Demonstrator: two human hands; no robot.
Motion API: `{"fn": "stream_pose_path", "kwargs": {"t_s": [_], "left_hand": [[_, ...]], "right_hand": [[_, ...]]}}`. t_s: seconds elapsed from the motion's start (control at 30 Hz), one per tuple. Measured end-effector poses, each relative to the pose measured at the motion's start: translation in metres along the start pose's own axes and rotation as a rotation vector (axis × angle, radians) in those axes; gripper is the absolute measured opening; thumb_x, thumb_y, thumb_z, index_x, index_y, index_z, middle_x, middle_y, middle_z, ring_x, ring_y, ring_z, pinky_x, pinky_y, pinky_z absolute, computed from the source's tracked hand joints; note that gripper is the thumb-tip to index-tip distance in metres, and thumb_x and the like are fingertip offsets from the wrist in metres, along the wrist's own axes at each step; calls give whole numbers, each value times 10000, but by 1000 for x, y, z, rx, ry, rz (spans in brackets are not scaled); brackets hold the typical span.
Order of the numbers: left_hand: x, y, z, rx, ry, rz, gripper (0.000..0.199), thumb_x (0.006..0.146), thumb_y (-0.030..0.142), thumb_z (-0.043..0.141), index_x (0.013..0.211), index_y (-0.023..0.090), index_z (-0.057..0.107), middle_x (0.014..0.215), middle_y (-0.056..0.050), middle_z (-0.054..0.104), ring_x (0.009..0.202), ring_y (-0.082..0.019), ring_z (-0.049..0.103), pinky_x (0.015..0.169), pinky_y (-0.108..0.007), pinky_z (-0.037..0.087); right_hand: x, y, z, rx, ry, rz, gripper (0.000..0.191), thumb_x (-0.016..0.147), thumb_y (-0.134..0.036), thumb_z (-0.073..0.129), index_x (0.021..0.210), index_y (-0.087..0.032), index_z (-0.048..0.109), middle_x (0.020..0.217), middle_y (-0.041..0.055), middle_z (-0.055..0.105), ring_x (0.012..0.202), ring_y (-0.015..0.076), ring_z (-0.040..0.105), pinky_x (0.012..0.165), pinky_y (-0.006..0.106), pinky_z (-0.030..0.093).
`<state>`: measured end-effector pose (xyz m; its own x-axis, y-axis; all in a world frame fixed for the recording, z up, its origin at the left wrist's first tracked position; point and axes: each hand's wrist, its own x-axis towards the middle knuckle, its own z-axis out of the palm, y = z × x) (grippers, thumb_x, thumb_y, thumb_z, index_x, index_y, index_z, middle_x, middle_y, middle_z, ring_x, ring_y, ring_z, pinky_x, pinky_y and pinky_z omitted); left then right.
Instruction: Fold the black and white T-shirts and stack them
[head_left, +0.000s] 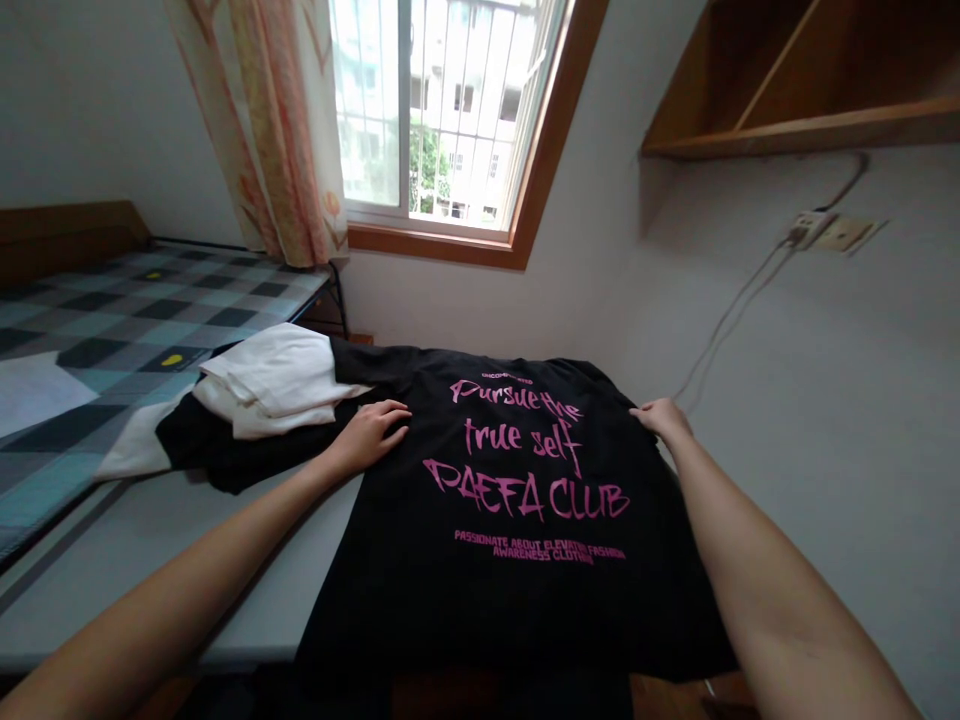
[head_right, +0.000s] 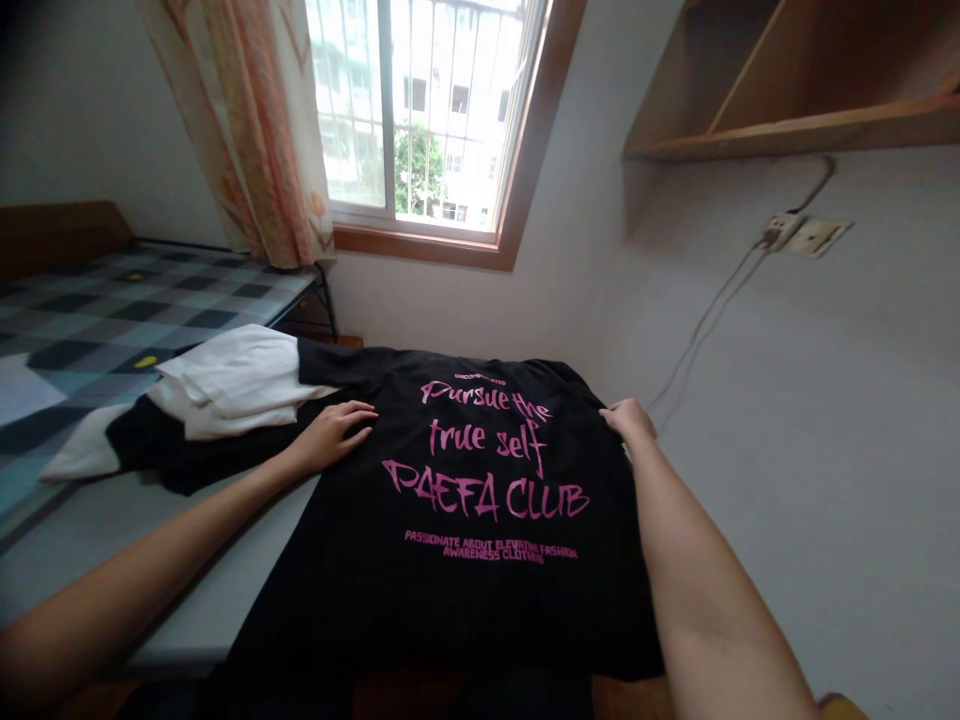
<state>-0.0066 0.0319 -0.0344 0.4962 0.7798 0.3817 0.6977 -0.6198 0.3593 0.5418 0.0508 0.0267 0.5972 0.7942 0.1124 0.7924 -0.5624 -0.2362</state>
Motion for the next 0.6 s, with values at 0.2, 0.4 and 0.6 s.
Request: {"fn": "stream_pose_path", "kwargs": {"t_s": [0.2,0.4,0.6], "left_hand": [[0,1,-1,-5,-24,-17,313,932,357,520,1167,230,684,1264,-96,645,1171,-277,600,1042,-466,434],[1,2,-3,-8,-24,-26,301,925,349,528,1155,236,686,1255,-89,648,1168,-276,601,1042,-468,431],[-2,8,-5,-2,10,-14,332,951,363,489,1186,224,678,1284,-103,627,1196,-267,591,1055,-440,441]], "right_hand": [[11,-8,-25,-55,66,278,412,894,-206,544,1259,-76,684,1220,306,639,1182,396,612,871,467,506],[-17,-29,-3,-94,62,11,512,892,-337,575,1360,-130,603,1448,281,462,1320,451,468,1042,596,381],[-78,-91,39,-13,-157,-290,683,971,-610,304,1531,-232,403,1597,176,314,1440,386,331,1129,580,289]]}}
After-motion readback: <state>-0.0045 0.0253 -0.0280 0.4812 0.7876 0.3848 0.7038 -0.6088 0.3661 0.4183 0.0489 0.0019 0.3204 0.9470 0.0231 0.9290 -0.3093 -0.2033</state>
